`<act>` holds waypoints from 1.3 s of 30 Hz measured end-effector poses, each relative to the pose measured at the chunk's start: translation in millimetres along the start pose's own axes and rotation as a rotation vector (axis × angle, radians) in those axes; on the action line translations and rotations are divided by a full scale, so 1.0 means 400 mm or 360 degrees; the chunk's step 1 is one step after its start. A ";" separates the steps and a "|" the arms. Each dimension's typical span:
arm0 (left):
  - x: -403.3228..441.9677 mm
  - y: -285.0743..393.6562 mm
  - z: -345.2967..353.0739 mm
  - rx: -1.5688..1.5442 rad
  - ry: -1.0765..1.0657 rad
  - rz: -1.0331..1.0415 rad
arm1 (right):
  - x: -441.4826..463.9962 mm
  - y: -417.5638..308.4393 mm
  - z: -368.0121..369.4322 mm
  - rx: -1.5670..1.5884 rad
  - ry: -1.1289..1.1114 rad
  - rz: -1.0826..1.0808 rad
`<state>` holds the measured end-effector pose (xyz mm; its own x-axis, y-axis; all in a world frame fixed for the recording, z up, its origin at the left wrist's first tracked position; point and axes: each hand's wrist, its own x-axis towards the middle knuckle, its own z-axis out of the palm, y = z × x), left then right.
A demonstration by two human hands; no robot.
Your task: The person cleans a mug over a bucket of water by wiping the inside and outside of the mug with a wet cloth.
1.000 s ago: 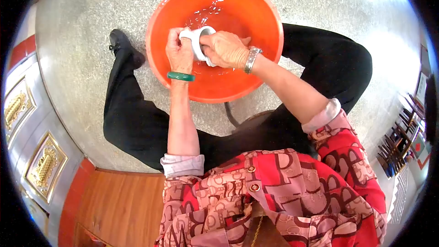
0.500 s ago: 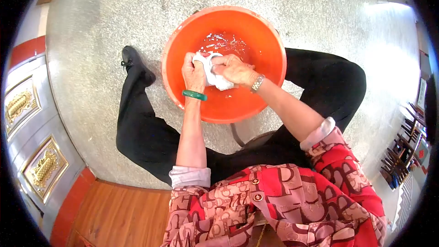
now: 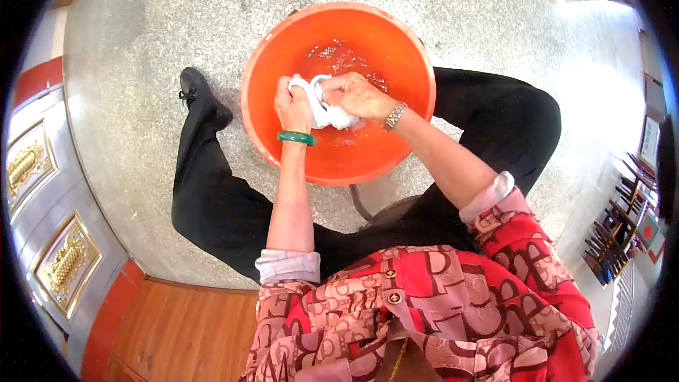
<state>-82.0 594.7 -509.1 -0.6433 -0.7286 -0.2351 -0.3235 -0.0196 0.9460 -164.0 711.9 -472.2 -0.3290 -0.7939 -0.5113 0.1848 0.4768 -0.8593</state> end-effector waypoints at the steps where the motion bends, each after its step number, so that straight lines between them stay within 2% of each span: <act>1: 0.002 0.006 0.000 0.0045 0.0029 -0.0036 | -0.005 -0.019 0.006 0.0217 0.0248 0.0022; 2: 0.001 0.007 0.001 -0.0066 0.0018 0.0024 | -0.025 -0.060 -0.006 -0.0369 0.0347 0.0045; 3: -0.001 0.010 0.001 -0.0062 0.0007 0.0024 | -0.022 -0.053 -0.004 -0.0361 0.0356 0.0047; 5: -0.012 0.031 0.010 0.0189 -0.0074 0.0187 | -0.004 -0.017 -0.004 -0.1121 0.0158 0.0060; 7: -0.031 0.032 0.017 0.0217 -0.0053 0.0197 | 0.004 0.006 -0.008 -0.1149 0.0018 0.0123; 9: -0.023 0.030 0.012 0.0252 -0.0013 0.0223 | -0.002 0.008 -0.015 -0.0925 -0.0139 -0.0172; 10: -0.021 0.017 0.006 0.0196 -0.0008 0.0183 | 0.002 -0.013 -0.029 -0.0779 -0.0393 -0.0360; 11: -0.020 0.003 0.002 0.0138 -0.0006 0.0140 | -0.005 -0.030 -0.030 -0.0778 -0.0400 -0.0366; 13: -0.002 -0.007 -0.010 -0.0050 0.0020 0.0034 | -0.027 -0.062 -0.030 0.0265 -0.0047 0.0328; 14: 0.000 -0.001 -0.013 -0.0044 0.0034 0.0007 | -0.020 -0.046 -0.027 0.0448 0.0114 0.0124; 15: 0.000 0.003 -0.015 -0.0037 0.0046 -0.0024 | -0.013 -0.046 -0.032 0.0448 0.0114 0.0126; 17: -0.014 0.019 -0.006 -0.0080 0.0056 -0.0074 | -0.013 -0.057 -0.037 -0.0902 0.0208 -0.0185; 19: -0.022 0.035 0.003 0.0294 -0.0135 0.0204 | -0.017 -0.041 -0.007 -0.1357 0.0252 -0.0170; 21: -0.034 0.039 0.009 0.0288 -0.0121 0.0101 | -0.011 -0.002 -0.009 -0.1318 -0.0007 -0.0147; 22: -0.038 0.030 0.010 0.0279 -0.0095 0.0170 | -0.009 -0.003 -0.014 -0.1311 -0.0008 -0.0142; 24: -0.028 -0.002 0.005 0.0288 -0.0058 0.0258 | -0.004 -0.008 -0.029 -0.0932 -0.0427 -0.0365; 25: -0.013 0.000 -0.005 0.0285 -0.0054 0.0257 | -0.005 -0.013 -0.027 -0.0936 -0.0430 -0.0365; 28: 0.008 0.012 -0.023 0.0115 -0.0033 -0.0014 | -0.007 -0.035 -0.014 0.0382 0.0168 0.0179; 29: 0.004 0.017 -0.019 0.0122 -0.0030 -0.0017 | -0.008 -0.043 -0.012 0.0388 0.0162 0.0179; 31: -0.013 0.023 0.005 0.0108 -0.0048 0.0238 | -0.020 -0.047 -0.013 -0.1190 0.0326 -0.0209; 32: -0.017 0.035 0.005 0.0285 -0.0157 0.0215 | -0.014 -0.013 0.001 -0.1343 0.0370 -0.0209; 33: -0.026 0.027 0.006 0.0279 -0.0162 0.0199 | -0.017 0.004 0.002 -0.1345 0.0360 -0.0193; 35: -0.029 0.016 0.008 0.0397 -0.0106 0.0349 | -0.023 -0.005 -0.007 -0.1082 -0.0070 -0.0076; 36: -0.027 0.012 0.005 0.0396 -0.0106 0.0343 | -0.029 -0.011 -0.023 -0.0947 -0.0299 -0.0139; 39: -0.022 0.004 0.000 0.0316 -0.0076 0.0226 | -0.044 -0.013 -0.045 -0.0780 -0.0345 -0.0251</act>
<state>-76.8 600.8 -505.7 -0.7227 -0.6811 -0.1174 -0.3545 0.2194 0.9090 -175.8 730.2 -458.8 -0.1102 -0.9046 -0.4117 -0.3204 0.4245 -0.8469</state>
